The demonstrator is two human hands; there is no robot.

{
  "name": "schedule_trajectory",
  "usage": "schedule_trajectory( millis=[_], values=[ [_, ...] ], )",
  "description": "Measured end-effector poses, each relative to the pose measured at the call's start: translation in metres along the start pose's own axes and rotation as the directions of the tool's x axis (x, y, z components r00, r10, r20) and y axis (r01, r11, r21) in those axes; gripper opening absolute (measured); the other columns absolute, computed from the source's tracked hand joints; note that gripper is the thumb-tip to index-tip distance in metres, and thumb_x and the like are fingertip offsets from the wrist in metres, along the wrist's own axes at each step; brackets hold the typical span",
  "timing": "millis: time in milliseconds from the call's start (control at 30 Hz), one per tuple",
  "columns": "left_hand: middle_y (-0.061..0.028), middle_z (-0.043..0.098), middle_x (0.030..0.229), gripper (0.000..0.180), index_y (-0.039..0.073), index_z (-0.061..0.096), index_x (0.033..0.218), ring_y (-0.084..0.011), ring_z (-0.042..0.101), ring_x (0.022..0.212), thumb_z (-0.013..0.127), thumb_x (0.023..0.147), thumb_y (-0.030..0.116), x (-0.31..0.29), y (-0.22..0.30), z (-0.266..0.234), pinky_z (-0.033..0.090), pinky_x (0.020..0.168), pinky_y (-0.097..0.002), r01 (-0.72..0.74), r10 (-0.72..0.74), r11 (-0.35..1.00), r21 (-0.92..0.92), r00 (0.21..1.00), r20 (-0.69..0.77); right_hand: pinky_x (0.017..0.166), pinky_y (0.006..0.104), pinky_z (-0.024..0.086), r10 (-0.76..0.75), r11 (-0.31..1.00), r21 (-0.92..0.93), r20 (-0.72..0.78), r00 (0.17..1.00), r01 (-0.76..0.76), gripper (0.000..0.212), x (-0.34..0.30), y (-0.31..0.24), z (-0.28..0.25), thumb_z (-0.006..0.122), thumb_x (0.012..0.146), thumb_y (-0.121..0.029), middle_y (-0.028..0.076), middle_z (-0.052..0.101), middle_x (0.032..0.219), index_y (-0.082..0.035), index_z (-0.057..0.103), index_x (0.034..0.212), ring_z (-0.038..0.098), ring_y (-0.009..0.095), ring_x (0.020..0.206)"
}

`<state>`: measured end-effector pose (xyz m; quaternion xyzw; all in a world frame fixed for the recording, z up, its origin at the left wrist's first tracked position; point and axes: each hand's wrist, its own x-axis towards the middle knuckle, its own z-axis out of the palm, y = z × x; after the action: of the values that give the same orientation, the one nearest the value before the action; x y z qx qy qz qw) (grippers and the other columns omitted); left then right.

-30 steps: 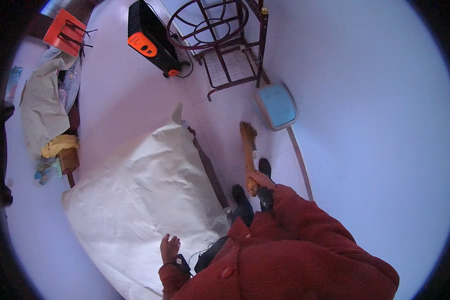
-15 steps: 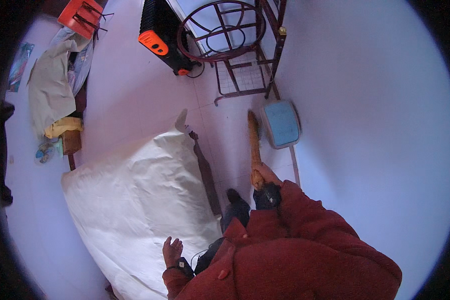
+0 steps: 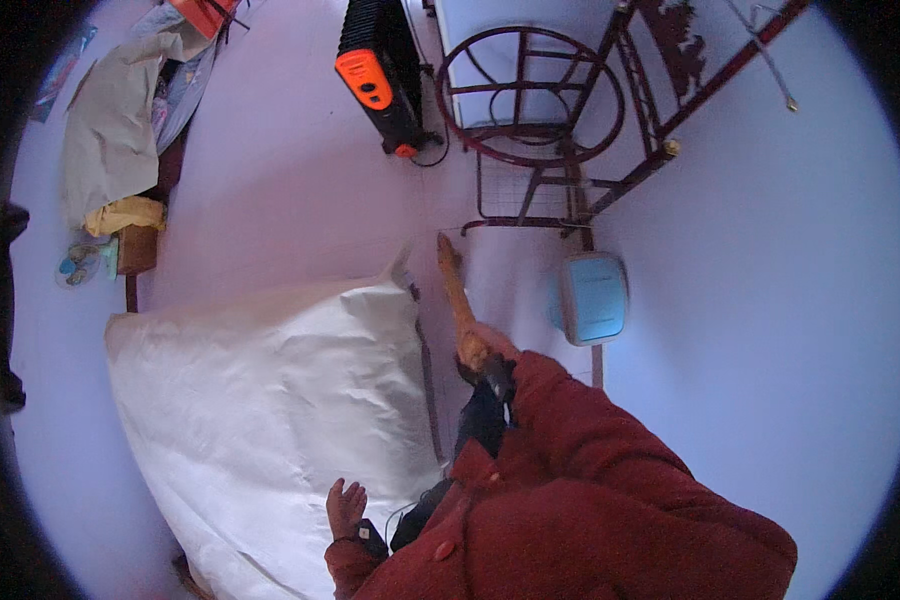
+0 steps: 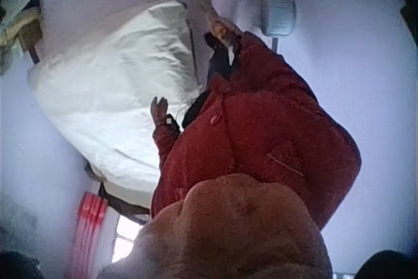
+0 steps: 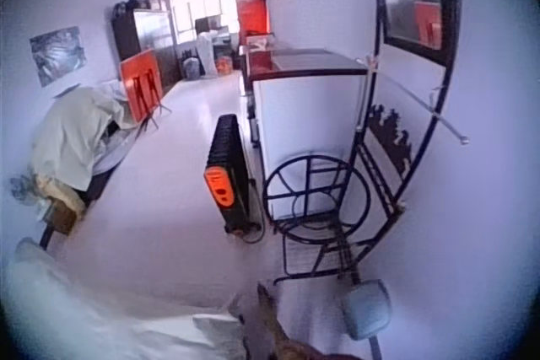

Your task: The person sweeps the tiled floor with a broom, moving around furniture and a heater to cover different areas of the room. The person continues sweeping near a doorway and along the base of cabinets and a bed.

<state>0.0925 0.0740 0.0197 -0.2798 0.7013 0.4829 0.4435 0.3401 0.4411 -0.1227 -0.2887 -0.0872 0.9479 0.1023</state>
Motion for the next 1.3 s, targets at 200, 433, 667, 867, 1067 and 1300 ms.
schedule_trajectory(
  millis=[200,433,667,867,1067,1300],
  values=[
    [-0.0189,0.046,0.107,0.044,0.010,0.034,0.119,-0.0292,0.051,0.087,0.045,0.081,0.030,0.016,0.038,0.005,0.044,0.069,-0.0363,-0.010,0.010,1.000,-0.029,1.000,-0.012,0.042,0.0285,0.042,-0.146,0.957,-0.262,-0.083,0.986,0.120,0.025,-0.015,-0.038,0.053,0.048,0.081,-0.021,0.007,0.048,0.070,-0.006,0.040,0.100,0.048,0.016,0.052],
    [-0.0171,0.048,0.103,0.044,0.012,0.033,0.120,-0.0285,0.051,0.085,0.045,0.082,0.031,0.028,0.042,0.032,0.045,0.068,-0.0361,0.020,-0.022,0.997,-0.070,0.999,-0.024,0.045,0.0261,0.044,0.241,0.783,-0.470,-0.375,0.895,-0.408,0.029,-0.069,-0.090,0.039,0.047,0.081,-0.020,0.006,0.049,0.073,-0.006,0.037,0.105,0.051,0.015,0.057],
    [-0.0178,0.048,0.102,0.041,0.012,0.035,0.118,-0.0293,0.052,0.085,0.044,0.083,0.032,0.006,0.041,0.092,0.045,0.070,-0.0382,0.004,-0.016,0.969,-0.246,0.999,-0.051,0.049,0.0286,0.042,0.416,0.301,-0.887,-0.208,0.885,-0.350,0.026,-0.008,-0.152,0.019,0.050,0.077,-0.026,0.005,0.051,0.077,-0.005,0.047,0.092,0.051,0.015,0.058],
    [-0.0152,0.050,0.094,0.042,0.011,0.037,0.115,-0.0257,0.052,0.080,0.047,0.081,0.034,-0.018,0.029,0.138,0.045,0.067,-0.0345,-0.007,-0.047,0.937,-0.348,0.988,-0.146,0.049,0.0304,0.044,0.297,0.009,-0.939,-0.325,0.898,-0.343,0.029,0.089,-0.214,0.030,0.052,0.070,-0.024,0.007,0.054,0.071,-0.004,0.049,0.089,0.053,0.016,0.056],
    [-0.0161,0.050,0.094,0.037,0.014,0.040,0.112,-0.0285,0.052,0.080,0.052,0.079,0.028,-0.033,0.014,0.150,0.045,0.065,-0.0380,0.029,-0.136,0.868,-0.496,0.974,-0.180,0.059,0.0313,0.044,0.372,0.029,-0.959,-0.253,0.893,-0.283,0.038,0.149,-0.253,0.070,0.058,0.060,-0.025,0.010,0.060,0.077,-0.002,0.056,0.090,0.057,0.021,0.069],
    [-0.0153,0.048,0.099,0.039,0.015,0.038,0.114,-0.0281,0.051,0.081,0.051,0.080,0.029,-0.016,0.011,0.138,0.044,0.064,-0.0356,0.013,-0.189,0.829,-0.559,0.947,-0.259,0.064,0.0317,0.043,0.137,-0.037,-0.979,-0.202,0.970,-0.198,0.049,0.201,-0.262,0.124,0.055,0.064,-0.020,0.009,0.055,0.083,-0.004,0.045,0.109,0.053,0.019,0.072]
  ],
)
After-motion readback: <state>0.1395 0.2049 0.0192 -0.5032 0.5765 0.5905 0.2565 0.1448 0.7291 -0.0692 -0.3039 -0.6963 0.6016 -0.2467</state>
